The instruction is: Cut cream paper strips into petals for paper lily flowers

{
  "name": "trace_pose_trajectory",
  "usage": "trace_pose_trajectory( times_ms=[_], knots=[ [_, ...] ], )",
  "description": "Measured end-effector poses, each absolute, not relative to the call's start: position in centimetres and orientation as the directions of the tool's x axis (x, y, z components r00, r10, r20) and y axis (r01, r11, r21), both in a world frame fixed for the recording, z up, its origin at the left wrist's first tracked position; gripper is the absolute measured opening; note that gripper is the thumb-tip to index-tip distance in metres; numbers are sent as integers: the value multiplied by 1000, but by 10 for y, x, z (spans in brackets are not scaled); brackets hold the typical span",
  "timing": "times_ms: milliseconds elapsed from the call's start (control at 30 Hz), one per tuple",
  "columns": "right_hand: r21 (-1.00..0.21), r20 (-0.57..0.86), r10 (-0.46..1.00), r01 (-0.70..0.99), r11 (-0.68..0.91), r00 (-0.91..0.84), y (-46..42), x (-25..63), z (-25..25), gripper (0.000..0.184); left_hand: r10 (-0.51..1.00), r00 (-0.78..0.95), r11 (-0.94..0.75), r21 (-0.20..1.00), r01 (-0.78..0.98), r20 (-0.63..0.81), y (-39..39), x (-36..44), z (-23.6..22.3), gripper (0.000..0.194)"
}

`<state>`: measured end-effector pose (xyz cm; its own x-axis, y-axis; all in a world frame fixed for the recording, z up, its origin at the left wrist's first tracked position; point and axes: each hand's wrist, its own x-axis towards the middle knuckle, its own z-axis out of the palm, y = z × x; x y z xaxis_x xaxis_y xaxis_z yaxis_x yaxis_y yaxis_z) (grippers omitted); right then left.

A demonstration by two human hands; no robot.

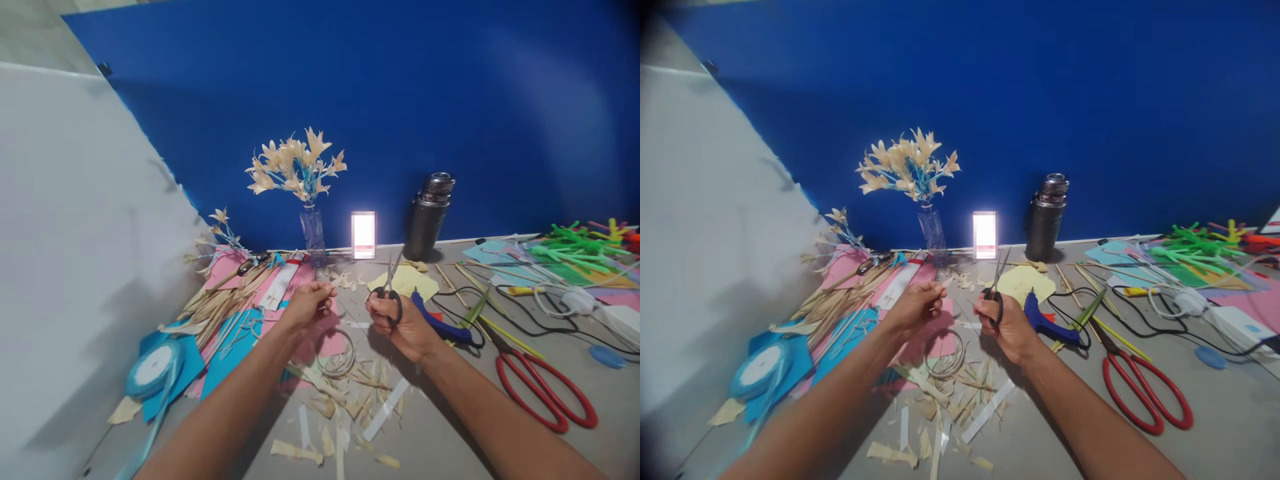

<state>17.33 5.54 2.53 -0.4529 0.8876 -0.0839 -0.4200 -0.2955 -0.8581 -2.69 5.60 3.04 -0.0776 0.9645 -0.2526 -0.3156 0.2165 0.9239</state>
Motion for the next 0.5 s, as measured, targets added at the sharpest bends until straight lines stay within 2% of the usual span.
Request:
trace_pose_trajectory(
  times_ms=[133,300,333,467,500],
  knots=[
    [-901,-18,888,-377,-214,-460,55,176,26,26,942,-144,296,953,-66,-303,106,-26,23,15],
    [-932,16,896,-331,-147,-444,56,178,21,26,931,-182,339,935,108,-317,150,-18,11,38],
    [-936,20,899,-324,-137,-438,57,178,21,26,935,-193,324,938,124,-298,152,-19,14,35],
    [-957,32,912,-274,-89,-408,59,180,18,24,960,-199,226,967,120,-200,128,-33,41,4],
    [-963,31,918,-257,-78,-396,60,180,17,24,966,-179,206,973,105,-186,113,-39,49,5]
  ],
)
